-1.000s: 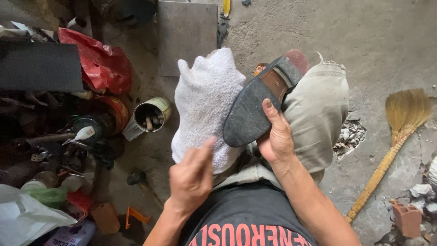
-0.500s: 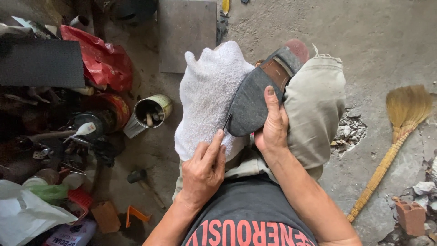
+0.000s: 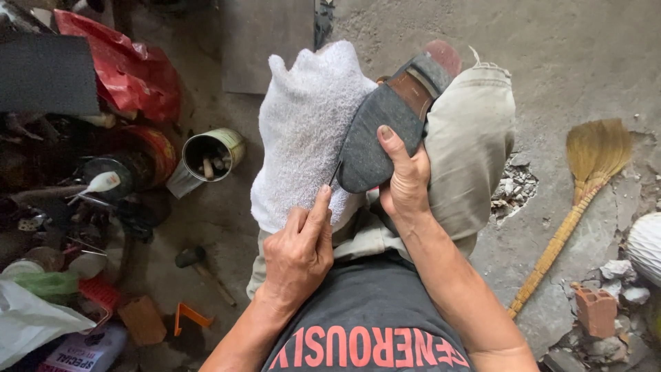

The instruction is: The person uses a small metal tool to scrape and clean the soles of two black leather shoes. They hold each shoe on a white cloth on their lap, scrape the sole surface, flip the shoe to inspect the upper, and repeat the process on the second shoe.

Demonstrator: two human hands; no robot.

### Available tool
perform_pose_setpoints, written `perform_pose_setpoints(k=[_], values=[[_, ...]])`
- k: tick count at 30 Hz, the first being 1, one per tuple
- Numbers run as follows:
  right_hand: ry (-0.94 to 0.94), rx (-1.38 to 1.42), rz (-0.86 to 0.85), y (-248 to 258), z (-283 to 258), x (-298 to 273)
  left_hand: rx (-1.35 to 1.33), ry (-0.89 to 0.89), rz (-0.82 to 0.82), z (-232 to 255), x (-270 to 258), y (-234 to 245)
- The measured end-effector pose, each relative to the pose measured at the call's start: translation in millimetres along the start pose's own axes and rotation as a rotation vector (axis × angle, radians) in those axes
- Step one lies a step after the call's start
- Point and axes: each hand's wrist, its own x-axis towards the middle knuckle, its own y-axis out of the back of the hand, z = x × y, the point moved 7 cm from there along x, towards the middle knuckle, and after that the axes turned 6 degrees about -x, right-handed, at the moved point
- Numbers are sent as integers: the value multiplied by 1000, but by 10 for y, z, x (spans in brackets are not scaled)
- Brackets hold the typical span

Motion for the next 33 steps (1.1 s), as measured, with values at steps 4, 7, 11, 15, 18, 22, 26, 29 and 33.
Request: perform_pose_setpoints(k=[4, 7, 11, 15, 18, 22, 26, 29, 33], values=[[47, 1, -18, 9, 32, 10, -17, 14, -18, 36, 22, 22], [96, -16, -22, 82, 101, 53, 2, 25, -36, 37, 3, 12], [213, -98, -53, 126, 28, 64, 17, 36, -52, 58, 25, 20], [239, -104, -48, 118, 7, 47, -11, 43, -74, 98, 70, 35], [190, -110, -81, 83, 20, 5, 90, -2, -191, 79, -50, -8], [173, -137, -78, 62, -15, -5, 63, 33, -210, 77, -78, -2], [197, -169, -108, 20, -41, -13, 71, 43, -217, 84, -32, 6], [186, -189, -76, 17, -51, -18, 71, 51, -216, 104, 17, 4], [170, -227, -25, 35, -48, 12, 64, 56, -206, 105, 87, -9]])
